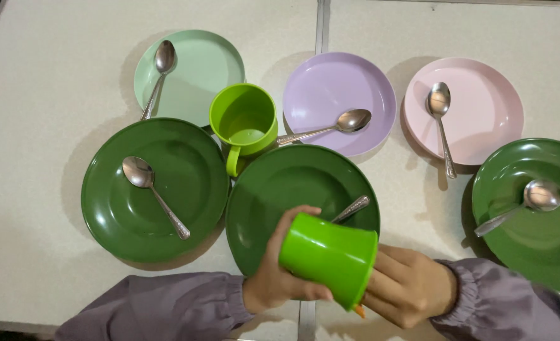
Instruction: Wiping and cleaning plastic plates, a mug, and spoons with a cloth.
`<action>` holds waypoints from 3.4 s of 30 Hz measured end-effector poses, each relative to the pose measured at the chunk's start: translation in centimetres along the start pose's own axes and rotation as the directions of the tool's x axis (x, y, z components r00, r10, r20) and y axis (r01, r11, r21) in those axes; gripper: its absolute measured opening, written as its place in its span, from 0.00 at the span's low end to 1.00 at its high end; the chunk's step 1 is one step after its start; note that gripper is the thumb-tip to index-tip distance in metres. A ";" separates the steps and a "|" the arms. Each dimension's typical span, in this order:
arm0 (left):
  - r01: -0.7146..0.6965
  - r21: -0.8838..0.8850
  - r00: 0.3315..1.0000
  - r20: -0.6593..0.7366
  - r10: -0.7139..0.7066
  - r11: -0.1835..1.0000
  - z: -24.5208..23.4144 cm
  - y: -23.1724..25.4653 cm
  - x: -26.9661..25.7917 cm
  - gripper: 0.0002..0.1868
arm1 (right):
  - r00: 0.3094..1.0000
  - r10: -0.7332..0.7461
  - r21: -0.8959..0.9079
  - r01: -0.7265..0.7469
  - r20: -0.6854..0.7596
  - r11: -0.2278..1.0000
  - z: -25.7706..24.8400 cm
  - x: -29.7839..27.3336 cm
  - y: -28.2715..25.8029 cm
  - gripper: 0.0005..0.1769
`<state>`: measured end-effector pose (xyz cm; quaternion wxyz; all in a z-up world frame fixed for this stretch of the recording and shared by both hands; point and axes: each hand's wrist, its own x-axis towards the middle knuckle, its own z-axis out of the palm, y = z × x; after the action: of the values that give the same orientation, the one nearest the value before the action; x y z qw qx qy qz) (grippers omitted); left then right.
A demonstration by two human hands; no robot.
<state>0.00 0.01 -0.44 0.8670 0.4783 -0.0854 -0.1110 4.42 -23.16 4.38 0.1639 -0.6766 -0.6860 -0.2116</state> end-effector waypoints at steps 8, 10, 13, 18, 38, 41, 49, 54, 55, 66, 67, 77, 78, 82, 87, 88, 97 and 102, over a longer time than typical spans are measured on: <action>0.079 -0.228 0.994 -0.059 -0.095 0.970 -3.4 -4.7 0.1 0.37 | 0.937 0.218 0.005 -0.225 -0.272 0.974 -3.9 1.1 0.9 0.11; 0.073 -0.217 0.995 -0.050 -0.086 0.973 -4.1 -6.0 -0.2 0.45 | 0.809 0.360 0.116 -0.347 -0.465 0.930 -3.7 0.2 0.8 0.10; 0.110 -0.211 0.991 -0.057 -0.125 0.971 -4.6 -7.0 -0.9 0.39 | 0.871 0.393 0.293 -0.309 -0.293 0.905 -2.4 -2.1 1.1 0.09; 0.176 0.071 0.982 0.048 -0.180 0.982 -2.6 -3.0 -0.5 0.16 | 0.911 0.410 0.342 -0.402 0.053 0.849 -1.1 1.1 1.7 0.32; -0.474 0.782 0.804 0.572 -0.162 0.406 1.2 -0.1 -1.9 0.33 | 0.717 0.666 -0.675 -0.388 0.207 0.627 -8.8 -2.8 5.0 0.08; -0.704 0.686 0.707 0.701 0.090 0.182 1.7 0.4 -1.8 0.20 | 0.674 0.694 -0.730 -0.336 0.255 0.595 -8.0 -4.1 5.9 0.07; -0.819 0.566 0.573 0.804 0.162 0.091 1.0 0.2 -2.2 0.16 | 0.530 0.730 -0.735 -0.262 0.432 0.626 -5.7 -5.1 7.0 0.03; -0.859 0.511 0.504 0.854 0.128 -0.023 0.3 -0.7 -2.4 0.15 | 0.528 0.755 -0.778 -0.250 0.389 0.576 -5.0 -5.7 7.3 0.07; -0.860 0.509 0.503 0.855 0.127 -0.025 0.1 -1.0 -2.5 0.15 | 0.529 0.755 -0.780 -0.250 0.386 0.574 -5.1 -5.6 7.1 0.07; -0.759 0.648 0.635 0.759 0.142 -0.070 0.9 5.4 0.8 0.20 | 0.489 0.722 -0.669 -0.320 0.490 0.671 -6.5 -6.2 6.7 0.41; -0.756 0.650 0.637 0.757 0.145 -0.075 0.1 5.5 1.6 0.20 | 0.493 0.718 -0.669 -0.315 0.491 0.673 -6.5 -6.6 6.6 0.41; 0.310 0.532 0.891 0.126 0.436 -0.788 -6.9 7.3 6.6 0.62 | 0.750 0.646 -0.413 -0.549 0.142 0.727 -9.1 -3.1 4.0 0.20; 0.333 0.534 0.884 0.109 0.454 -0.777 -7.5 7.0 6.9 0.66 | 0.787 0.605 -0.317 -0.547 0.119 0.775 -9.5 -2.0 3.8 0.23; 0.253 0.587 0.866 0.217 0.450 -0.769 -9.2 6.6 7.7 0.50 | 0.770 0.632 -0.212 -0.606 0.084 0.766 -9.6 -1.8 3.0 0.17; 0.100 0.870 0.923 0.100 0.371 -0.482 -8.3 9.7 8.3 0.48 | 0.736 0.604 0.051 -0.646 0.306 0.762 -10.2 -3.0 1.9 0.19; 0.098 0.869 0.923 0.101 0.370 -0.484 -8.2 9.9 8.3 0.48 | 0.736 0.605 0.051 -0.647 0.304 0.761 -10.6 -2.2 2.0 0.19; -0.160 0.941 0.783 0.305 0.543 -0.299 -7.1 10.6 6.9 0.27 | 0.527 0.819 0.390 -0.820 0.228 0.419 -11.4 -3.1 2.0 0.18; -0.520 0.799 0.621 0.597 0.509 -0.302 -7.5 8.6 4.8 0.35 | 0.242 0.947 0.767 -0.559 -0.213 0.315 -8.2 -4.5 -1.5 0.51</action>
<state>7.53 9.27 3.09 0.2352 0.8338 -0.3378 0.3680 2.51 -31.18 9.03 0.6555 -0.7296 -0.1619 -0.1087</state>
